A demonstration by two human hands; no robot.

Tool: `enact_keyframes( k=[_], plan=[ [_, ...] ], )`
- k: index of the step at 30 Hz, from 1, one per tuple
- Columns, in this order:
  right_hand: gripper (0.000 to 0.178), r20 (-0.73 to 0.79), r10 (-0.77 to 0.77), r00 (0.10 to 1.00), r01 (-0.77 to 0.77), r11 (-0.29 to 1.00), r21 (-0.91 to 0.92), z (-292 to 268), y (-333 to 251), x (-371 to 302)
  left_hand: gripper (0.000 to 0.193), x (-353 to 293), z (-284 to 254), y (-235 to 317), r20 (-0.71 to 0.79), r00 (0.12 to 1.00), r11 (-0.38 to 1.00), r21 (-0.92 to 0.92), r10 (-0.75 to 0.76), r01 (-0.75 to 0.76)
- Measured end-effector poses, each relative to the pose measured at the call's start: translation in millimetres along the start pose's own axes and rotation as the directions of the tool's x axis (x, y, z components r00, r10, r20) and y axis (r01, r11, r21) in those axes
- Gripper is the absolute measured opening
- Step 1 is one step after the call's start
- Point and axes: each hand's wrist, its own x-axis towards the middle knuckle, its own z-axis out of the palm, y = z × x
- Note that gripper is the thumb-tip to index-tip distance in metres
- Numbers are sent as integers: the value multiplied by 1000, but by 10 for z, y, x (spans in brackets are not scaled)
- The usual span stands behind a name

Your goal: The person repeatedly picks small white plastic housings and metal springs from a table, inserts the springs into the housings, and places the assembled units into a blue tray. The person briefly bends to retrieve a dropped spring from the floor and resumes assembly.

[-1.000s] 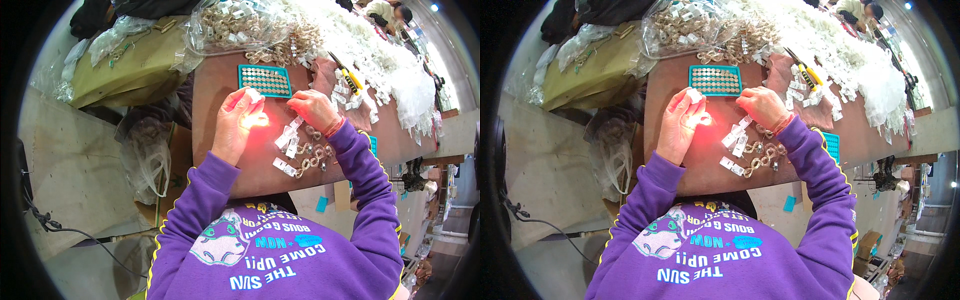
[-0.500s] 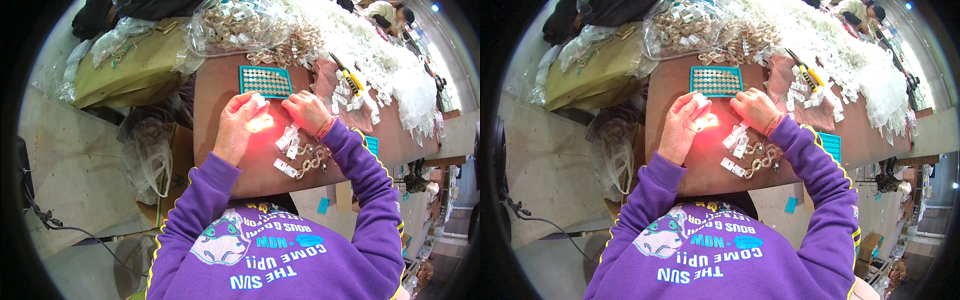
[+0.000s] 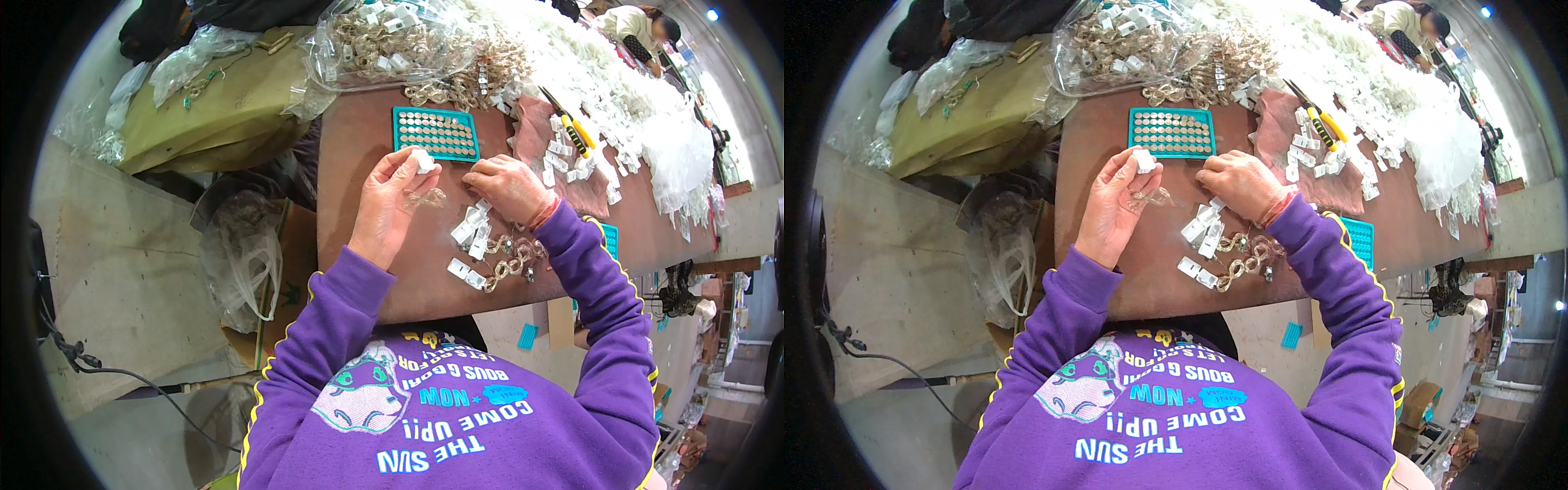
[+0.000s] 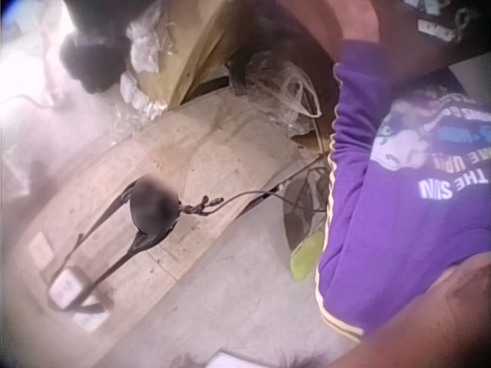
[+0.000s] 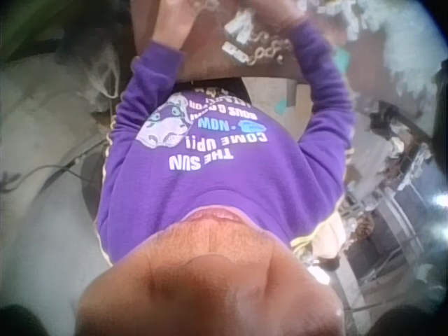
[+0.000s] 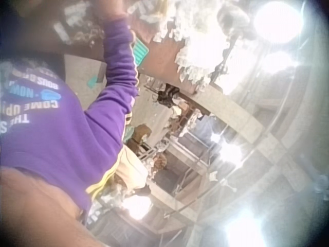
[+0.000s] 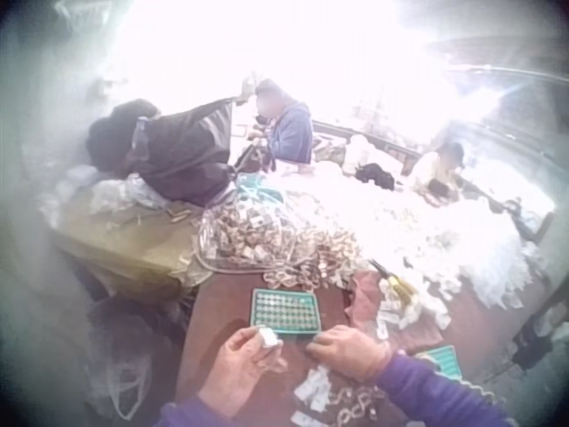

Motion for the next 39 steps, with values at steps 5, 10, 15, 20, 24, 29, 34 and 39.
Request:
enact_keyframes(
  k=[5, 10, 15, 20, 24, 29, 34, 39],
  plan=[
    [11, -2, 28, 1000, -28, 995, -93, 77, -45, 33, 21, -27, 18, 36, -19, 999, 999, -28, -40, 39],
    [9, -69, 161, 984, -164, 986, -32, 146, -65, 73, 21, -19, -2, 25, -26, 998, 998, -37, -54, 53],
    [12, -121, 370, 921, -334, 911, 242, 143, -67, 91, 21, 1, -36, 26, -22, 997, 997, -37, -70, 70],
    [17, 39, 582, 812, -410, 522, 748, 33, -82, 72, 20, -20, -5, 19, -22, 994, 993, -33, -111, 110],
    [16, 294, 582, 758, -324, -55, 945, -112, -157, 55, 19, -31, 23, 9, -9, 990, 989, -47, -141, 140],
    [18, 332, 532, 779, -299, -150, 942, -265, -265, 106, 22, -29, 21, 1, 80, 981, 984, 10, -179, 179],
    [13, 264, 537, 801, -282, -51, 958, -357, -356, 169, 27, -43, 34, 16, 110, 969, 975, 69, -219, 213],
    [21, -56, 533, 844, -260, 498, 828, -428, -462, 229, 30, -60, 54, 45, 143, 963, 971, 109, -228, 214]
  ],
)
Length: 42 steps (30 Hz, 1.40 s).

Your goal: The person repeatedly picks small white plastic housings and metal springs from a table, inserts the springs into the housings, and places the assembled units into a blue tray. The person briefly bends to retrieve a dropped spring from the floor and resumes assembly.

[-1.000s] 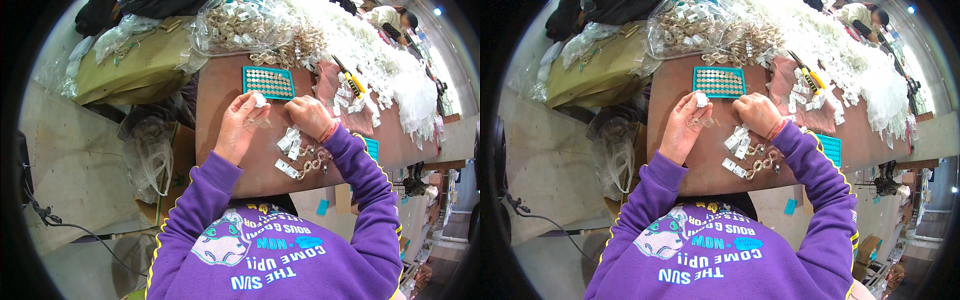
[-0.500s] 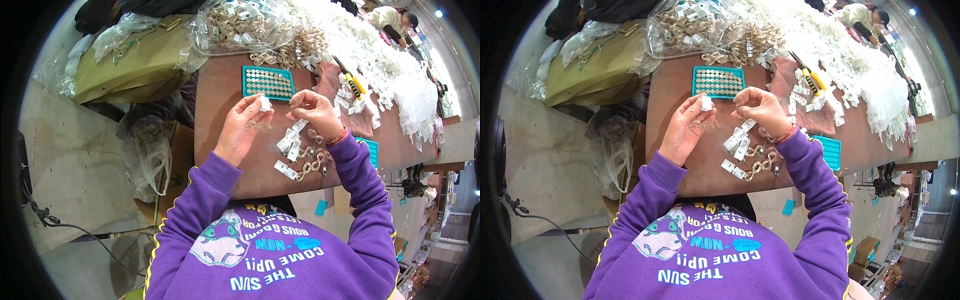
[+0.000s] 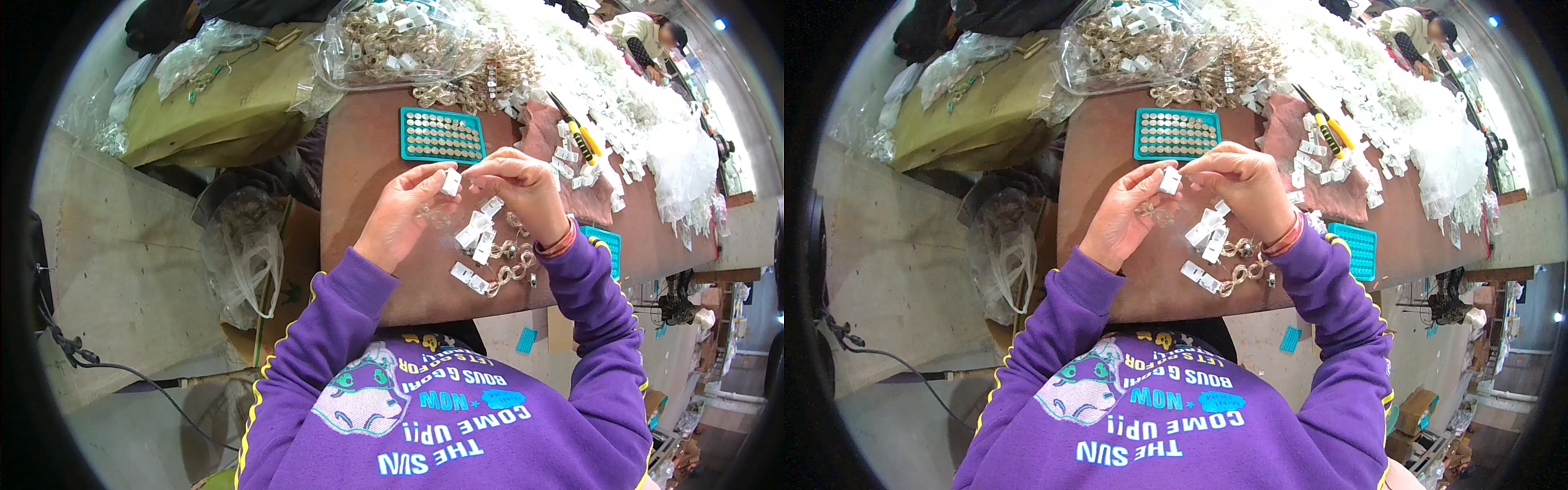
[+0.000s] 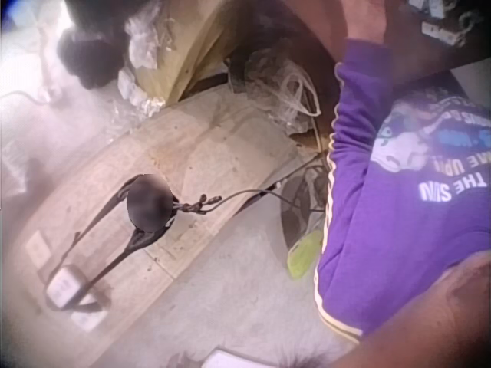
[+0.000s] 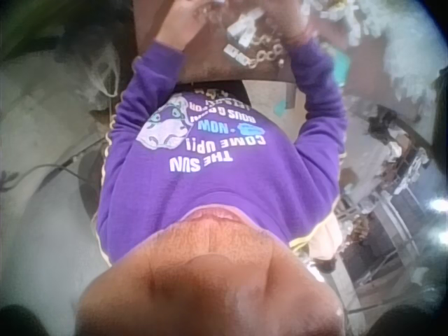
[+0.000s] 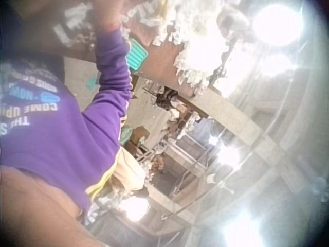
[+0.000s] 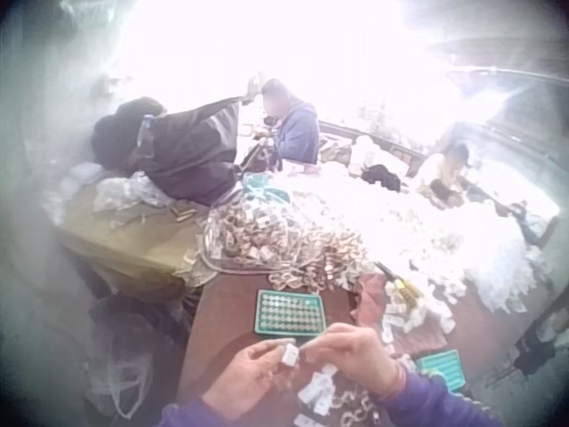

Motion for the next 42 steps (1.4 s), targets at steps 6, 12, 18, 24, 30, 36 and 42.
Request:
enact_keyframes(
  k=[6, 12, 18, 24, 30, 36, 42],
  plan=[
    [15, -23, -160, 987, 145, 937, -316, 60, -138, 10, 30, 0, 10, -8, -7, 1000, 1000, 18, -6, 6],
    [10, -28, -129, 991, 111, 928, -355, 45, -160, 0, 31, -2, 22, -8, -8, 1000, 999, 42, -3, 4],
    [10, -3, -194, 981, 178, 907, -382, 68, -108, -5, 30, 2, 45, -18, -19, 1000, 995, 100, 16, -14],
    [11, 134, -271, 953, 301, 814, -496, 45, -137, -2, 27, 1, 61, -17, -12, 998, 967, 249, 59, -54],
    [10, 237, -224, 945, 323, 745, -583, 41, -162, 1, 27, -25, 84, -16, 17, 998, 968, 245, 61, -63],
    [14, 130, -213, 968, 248, 875, -416, 64, -94, 13, 28, -39, 104, -34, -2, 997, 970, 233, 71, -69],
    [10, 0, -30, 1000, 29, 951, -309, -4, 23, -12, 28, -32, 90, 6, -122, 991, 980, 198, 48, -24]
  ],
)
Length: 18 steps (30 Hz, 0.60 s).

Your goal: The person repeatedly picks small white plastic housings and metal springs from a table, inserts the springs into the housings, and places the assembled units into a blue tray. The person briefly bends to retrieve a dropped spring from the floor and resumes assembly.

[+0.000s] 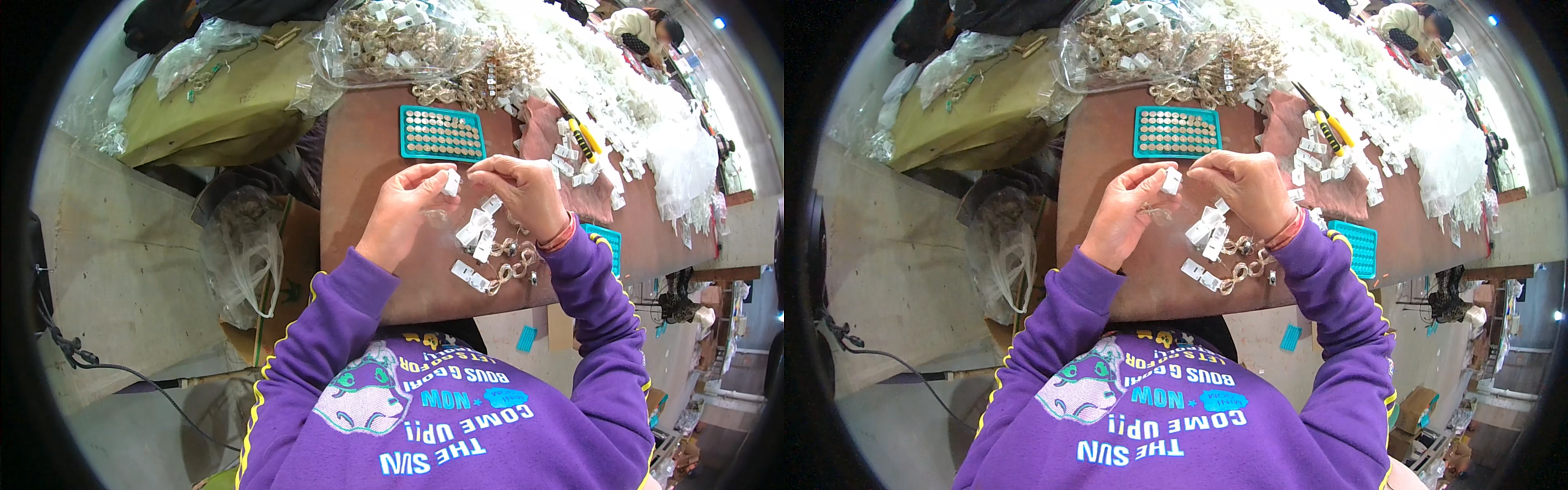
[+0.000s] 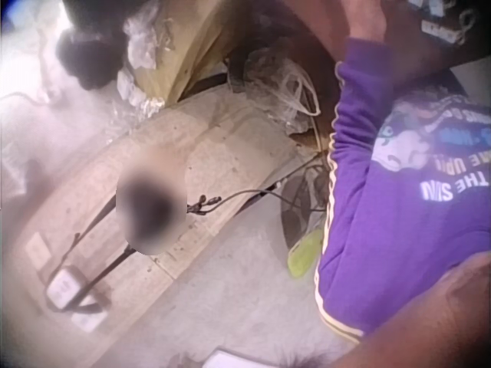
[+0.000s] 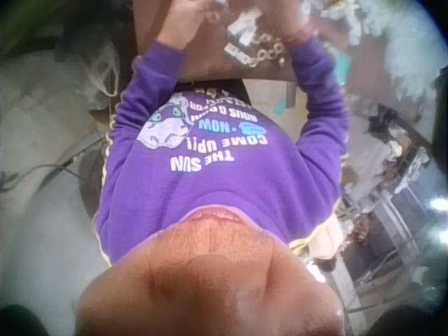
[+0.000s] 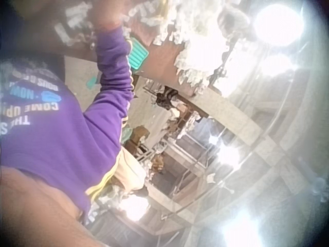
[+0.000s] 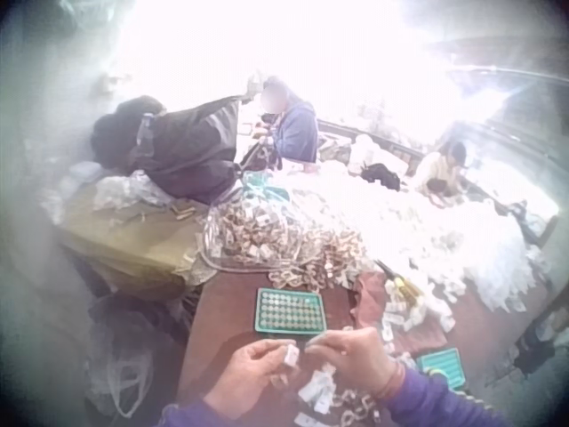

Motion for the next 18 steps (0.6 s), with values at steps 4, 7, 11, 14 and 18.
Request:
enact_keyframes(
  k=[4, 7, 11, 14, 18],
  plan=[
    [12, -23, 32, 999, -34, 997, -69, 43, 98, -2, 27, 10, -15, -8, 5, 1000, 999, -38, -2, 2],
    [13, -7, 169, 986, -166, 963, -213, 64, 173, -3, 27, 20, -30, -18, 2, 1000, 999, -50, 2, -2],
    [11, 25, -127, 992, 129, 966, -225, 137, 287, -7, 26, 33, -42, -32, -18, 1000, 998, -59, 8, -9],
    [13, 77, -45, 996, 68, 946, -318, 174, 345, -52, 25, 37, -49, -38, -6, 1000, 997, -78, 18, -18],
    [14, 68, -39, 997, 61, 931, -360, 144, 371, -58, 26, 36, -56, -37, -10, 1000, 996, -82, 18, -19]
  ],
)
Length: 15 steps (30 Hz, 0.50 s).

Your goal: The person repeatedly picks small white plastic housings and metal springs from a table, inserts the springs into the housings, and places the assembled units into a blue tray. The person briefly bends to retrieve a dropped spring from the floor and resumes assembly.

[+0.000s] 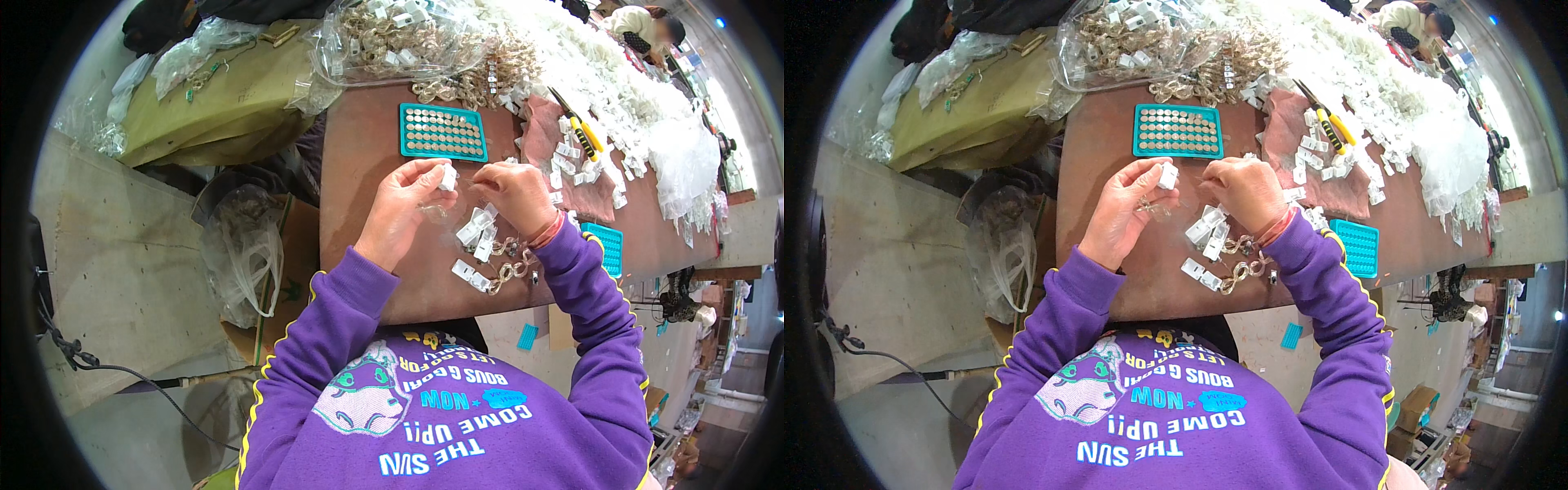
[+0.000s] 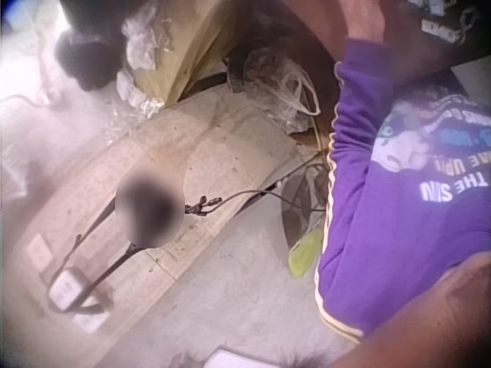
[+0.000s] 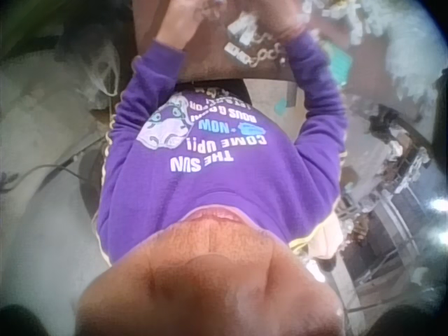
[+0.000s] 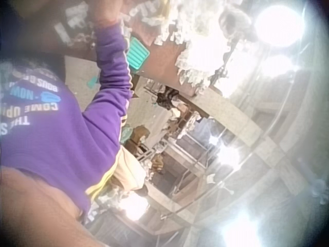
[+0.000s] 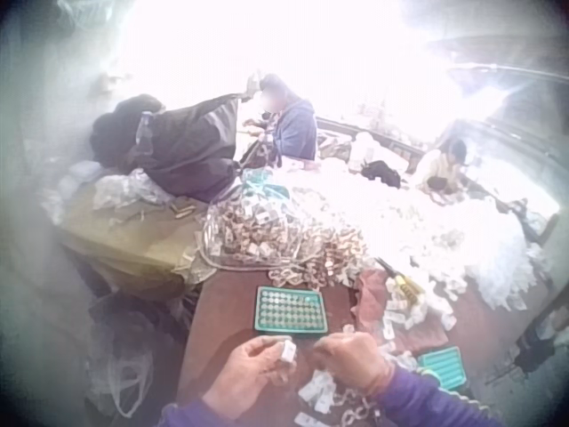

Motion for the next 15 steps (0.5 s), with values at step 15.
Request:
enact_keyframes(
  k=[15],
  plan=[
    [15, 16, 39, 999, -36, 987, -158, 0, 104, -14, 23, 5, 16, 14, -9, 1000, 998, -66, -10, 10]
  ],
)
